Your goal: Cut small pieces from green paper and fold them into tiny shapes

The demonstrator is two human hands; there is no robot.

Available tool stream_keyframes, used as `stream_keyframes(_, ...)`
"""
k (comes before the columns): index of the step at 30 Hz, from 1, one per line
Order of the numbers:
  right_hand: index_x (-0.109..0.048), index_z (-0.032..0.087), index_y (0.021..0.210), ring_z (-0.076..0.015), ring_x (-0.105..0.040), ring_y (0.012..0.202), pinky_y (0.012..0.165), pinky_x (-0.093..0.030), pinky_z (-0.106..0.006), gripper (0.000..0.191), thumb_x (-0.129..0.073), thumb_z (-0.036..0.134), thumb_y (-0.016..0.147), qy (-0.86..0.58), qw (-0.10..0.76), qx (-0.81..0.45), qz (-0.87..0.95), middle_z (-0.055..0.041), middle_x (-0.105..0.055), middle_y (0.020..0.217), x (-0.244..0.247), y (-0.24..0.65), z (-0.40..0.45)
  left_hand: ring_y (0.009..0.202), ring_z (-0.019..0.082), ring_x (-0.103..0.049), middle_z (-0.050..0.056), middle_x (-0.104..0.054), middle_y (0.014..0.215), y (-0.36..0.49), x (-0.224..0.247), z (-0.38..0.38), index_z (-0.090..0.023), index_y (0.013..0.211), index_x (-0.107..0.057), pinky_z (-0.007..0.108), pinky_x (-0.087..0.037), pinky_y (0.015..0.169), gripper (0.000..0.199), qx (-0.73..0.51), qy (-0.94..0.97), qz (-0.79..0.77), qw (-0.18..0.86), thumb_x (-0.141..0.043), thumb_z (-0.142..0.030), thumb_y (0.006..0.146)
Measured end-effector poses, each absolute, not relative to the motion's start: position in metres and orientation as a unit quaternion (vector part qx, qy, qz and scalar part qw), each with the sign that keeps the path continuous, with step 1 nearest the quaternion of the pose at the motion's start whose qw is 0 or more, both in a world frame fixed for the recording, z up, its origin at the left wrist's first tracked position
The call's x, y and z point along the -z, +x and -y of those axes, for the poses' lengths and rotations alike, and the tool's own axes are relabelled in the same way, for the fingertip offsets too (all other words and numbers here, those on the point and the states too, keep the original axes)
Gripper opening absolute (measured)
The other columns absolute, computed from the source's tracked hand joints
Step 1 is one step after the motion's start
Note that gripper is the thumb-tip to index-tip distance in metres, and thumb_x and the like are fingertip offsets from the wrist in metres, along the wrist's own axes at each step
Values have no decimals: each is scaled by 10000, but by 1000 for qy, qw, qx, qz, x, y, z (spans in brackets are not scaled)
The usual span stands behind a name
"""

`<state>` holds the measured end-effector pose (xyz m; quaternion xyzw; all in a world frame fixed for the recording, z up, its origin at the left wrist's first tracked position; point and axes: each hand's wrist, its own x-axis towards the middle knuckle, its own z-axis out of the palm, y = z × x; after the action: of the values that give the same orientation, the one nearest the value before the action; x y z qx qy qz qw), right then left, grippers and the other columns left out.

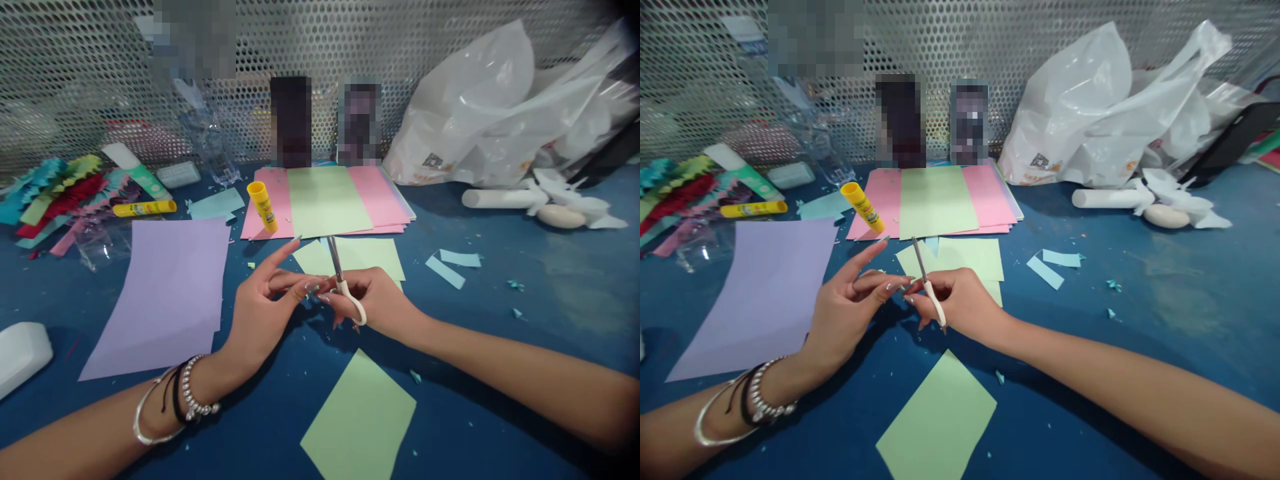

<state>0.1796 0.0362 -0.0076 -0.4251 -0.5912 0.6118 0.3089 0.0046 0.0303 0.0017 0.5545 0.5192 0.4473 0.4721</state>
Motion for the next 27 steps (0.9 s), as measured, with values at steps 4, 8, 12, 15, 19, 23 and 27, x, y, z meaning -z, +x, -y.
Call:
stream_keyframes(4,-663,124,876,-52,-513,396,366,-411,-133,242,-641,328,748,-414,320,-614,591,1,-609,527,7,176,-31,894,175,-660,12,-728,878,5,-3,-29,-244,1281,-428,284,-513,853,546,-421,562,-516,490,-626,-337,780)
stream_keyframes(8,-664,115,841,-47,-499,387,351,-393,-127,247,-591,345,788,-416,337,-594,600,0,-600,520,7,176,-32,937,180,-648,13,-720,929,5,-4,-28,-247,1245,-469,296,-489,891,479,-400,573,-511,500,-602,-346,796)
stream_keyframes(12,-642,114,826,-52,-502,381,342,-394,-129,251,-572,353,795,-410,342,-594,602,1,-598,524,9,178,-33,903,177,-656,20,-719,919,5,-4,-27,-233,1179,-519,296,-479,883,388,-394,591,-498,497,-582,-342,812)
stream_keyframes(15,-612,113,796,-46,-495,372,346,-396,-126,208,-588,319,780,-397,342,-603,601,1,-606,528,11,179,-33,864,185,-656,41,-704,935,5,-3,-26,-208,1070,-565,283,-496,804,298,-389,600,-500,488,-578,-351,808)
stream_keyframes(19,-588,117,777,-44,-496,372,352,-397,-125,190,-575,306,790,-391,344,-610,597,4,-605,523,11,181,-33,782,155,-618,20,-669,869,3,-2,-27,-205,943,-588,248,-455,715,212,-362,636,-521,440,-492,-372,855)
stream_keyframes(23,-604,120,770,-42,-501,383,355,-379,-123,144,-606,264,770,-363,334,-633,596,12,-605,526,9,184,-33,671,126,-522,-10,-568,677,1,-3,-27,-189,724,-535,244,-391,663,378,-310,702,-492,413,-266,-345,939)
stream_keyframes(27,-609,119,771,-42,-503,400,377,-369,-126,124,-660,220,721,-336,315,-652,602,16,-610,534,10,185,-34,600,114,-446,-25,-482,614,0,-4,-26,-180,626,-467,240,-346,609,396,-260,756,-455,391,-272,-330,937)
